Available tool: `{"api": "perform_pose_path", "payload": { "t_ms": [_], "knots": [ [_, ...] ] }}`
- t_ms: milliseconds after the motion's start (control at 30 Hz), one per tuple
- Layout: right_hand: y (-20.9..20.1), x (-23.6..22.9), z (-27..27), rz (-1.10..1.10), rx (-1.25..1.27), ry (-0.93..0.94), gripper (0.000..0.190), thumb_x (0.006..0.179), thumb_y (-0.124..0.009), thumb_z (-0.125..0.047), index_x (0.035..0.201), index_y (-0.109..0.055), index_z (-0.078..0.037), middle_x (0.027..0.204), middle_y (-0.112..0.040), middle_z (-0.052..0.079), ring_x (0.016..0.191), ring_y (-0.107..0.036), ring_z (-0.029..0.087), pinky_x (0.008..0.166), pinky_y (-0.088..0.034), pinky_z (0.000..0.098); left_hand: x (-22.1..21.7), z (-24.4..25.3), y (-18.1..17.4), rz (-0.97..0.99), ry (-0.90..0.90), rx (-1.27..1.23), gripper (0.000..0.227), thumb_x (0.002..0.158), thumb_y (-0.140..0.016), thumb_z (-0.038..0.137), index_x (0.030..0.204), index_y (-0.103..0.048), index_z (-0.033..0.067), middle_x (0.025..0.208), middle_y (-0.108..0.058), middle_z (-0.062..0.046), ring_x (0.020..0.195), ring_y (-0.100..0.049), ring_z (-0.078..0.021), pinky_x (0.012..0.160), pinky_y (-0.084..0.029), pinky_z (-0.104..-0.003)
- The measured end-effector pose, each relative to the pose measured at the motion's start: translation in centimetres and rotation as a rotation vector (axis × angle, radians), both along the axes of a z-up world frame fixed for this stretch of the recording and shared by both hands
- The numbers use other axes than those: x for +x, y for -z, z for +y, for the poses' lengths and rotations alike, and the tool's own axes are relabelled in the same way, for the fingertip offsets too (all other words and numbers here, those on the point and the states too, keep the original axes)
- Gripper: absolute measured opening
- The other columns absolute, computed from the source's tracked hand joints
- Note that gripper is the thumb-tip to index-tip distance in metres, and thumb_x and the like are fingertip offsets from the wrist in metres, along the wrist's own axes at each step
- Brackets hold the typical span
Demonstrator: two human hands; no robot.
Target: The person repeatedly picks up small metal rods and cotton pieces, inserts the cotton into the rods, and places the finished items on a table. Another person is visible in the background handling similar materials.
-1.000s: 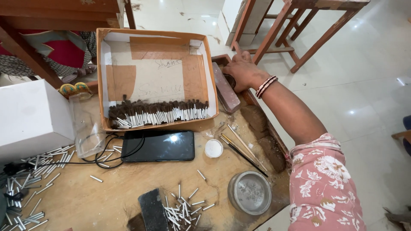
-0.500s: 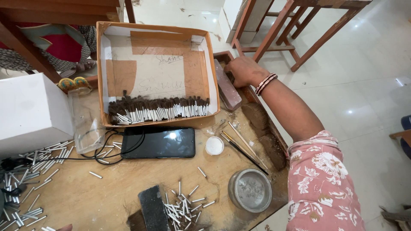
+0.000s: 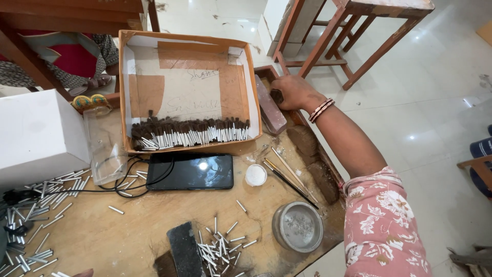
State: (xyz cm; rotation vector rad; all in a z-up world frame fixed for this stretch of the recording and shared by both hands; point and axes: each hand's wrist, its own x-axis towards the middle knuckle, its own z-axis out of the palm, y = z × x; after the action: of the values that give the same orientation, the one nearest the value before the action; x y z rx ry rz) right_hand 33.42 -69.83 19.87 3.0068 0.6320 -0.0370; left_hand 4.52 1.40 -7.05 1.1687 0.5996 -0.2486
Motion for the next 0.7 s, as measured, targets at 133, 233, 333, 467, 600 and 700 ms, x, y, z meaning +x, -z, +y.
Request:
{"api": "perform_pose_path", "payload": {
  "t_ms": [133,233,333,467,600,700],
  "knots": [
    [0.1,-0.4,-0.9,-0.076,0.104,-0.058,0.043,0.063,-0.088,-0.015,0.102,-0.072,-0.006,0.102,-0.073,0.013,0.096,-0.070,0.032,0.088,-0.055,0.0416,3.4,2.9,3.1,0.018,0.009,-0.027,0.047,0.104,-0.057,0.017,0.143,-0.051,-0.0082,0.135,-0.062,-0.030,0.124,-0.059,-0.0318,0.111,-0.044,-0.049],
    [-0.7,-0.7,-1.1,-0.057,0.114,-0.048,0.044,0.061,-0.089,-0.016,0.101,-0.072,-0.006,0.098,-0.073,0.013,0.092,-0.071,0.030,0.085,-0.056,0.0402,4.2,4.4,6.1,0.032,0.018,-0.047,0.047,0.105,-0.057,0.018,0.144,-0.051,-0.0083,0.135,-0.063,-0.030,0.124,-0.059,-0.0319,0.111,-0.044,-0.049],
    [-1.7,-0.8,-1.8,-0.075,0.132,-0.036,0.029,0.068,-0.086,-0.014,0.094,-0.074,-0.009,0.092,-0.073,0.010,0.090,-0.071,0.027,0.084,-0.057,0.0385,4.4,5.5,8.6,0.048,0.024,-0.066,0.047,0.105,-0.057,0.018,0.144,-0.051,-0.0085,0.135,-0.063,-0.030,0.124,-0.059,-0.0319,0.111,-0.043,-0.049],
    [-3.0,-1.2,-2.9,-0.121,0.303,-0.077,0.024,0.075,-0.088,-0.018,0.092,-0.073,-0.010,0.091,-0.073,0.007,0.088,-0.071,0.022,0.080,-0.058,0.0372,4.5,5.6,11.1,0.066,0.031,-0.096,0.048,0.106,-0.056,0.019,0.144,-0.051,-0.0087,0.135,-0.063,-0.031,0.124,-0.059,-0.0321,0.112,-0.043,-0.049],
    [-4.4,-2.8,-3.0,-0.067,0.546,0.032,0.035,0.067,-0.082,-0.012,0.100,-0.074,-0.012,0.095,-0.074,0.002,0.082,-0.071,0.014,0.075,-0.058,0.0307,3.8,5.6,13.0,0.076,0.035,-0.110,0.048,0.106,-0.056,0.019,0.144,-0.051,-0.0088,0.136,-0.063,-0.031,0.124,-0.058,-0.0322,0.112,-0.043,-0.049],
    [-5.4,-4.7,-2.6,-0.057,0.726,-0.015,0.036,0.069,-0.083,-0.012,0.103,-0.074,-0.010,0.097,-0.075,0.000,0.085,-0.070,0.010,0.077,-0.057,0.0269,3.6,4.2,14.6,0.062,0.043,-0.116,0.048,0.106,-0.056,0.020,0.145,-0.051,-0.0090,0.136,-0.063,-0.031,0.124,-0.058,-0.0323,0.112,-0.042,-0.050]
  ]
}}
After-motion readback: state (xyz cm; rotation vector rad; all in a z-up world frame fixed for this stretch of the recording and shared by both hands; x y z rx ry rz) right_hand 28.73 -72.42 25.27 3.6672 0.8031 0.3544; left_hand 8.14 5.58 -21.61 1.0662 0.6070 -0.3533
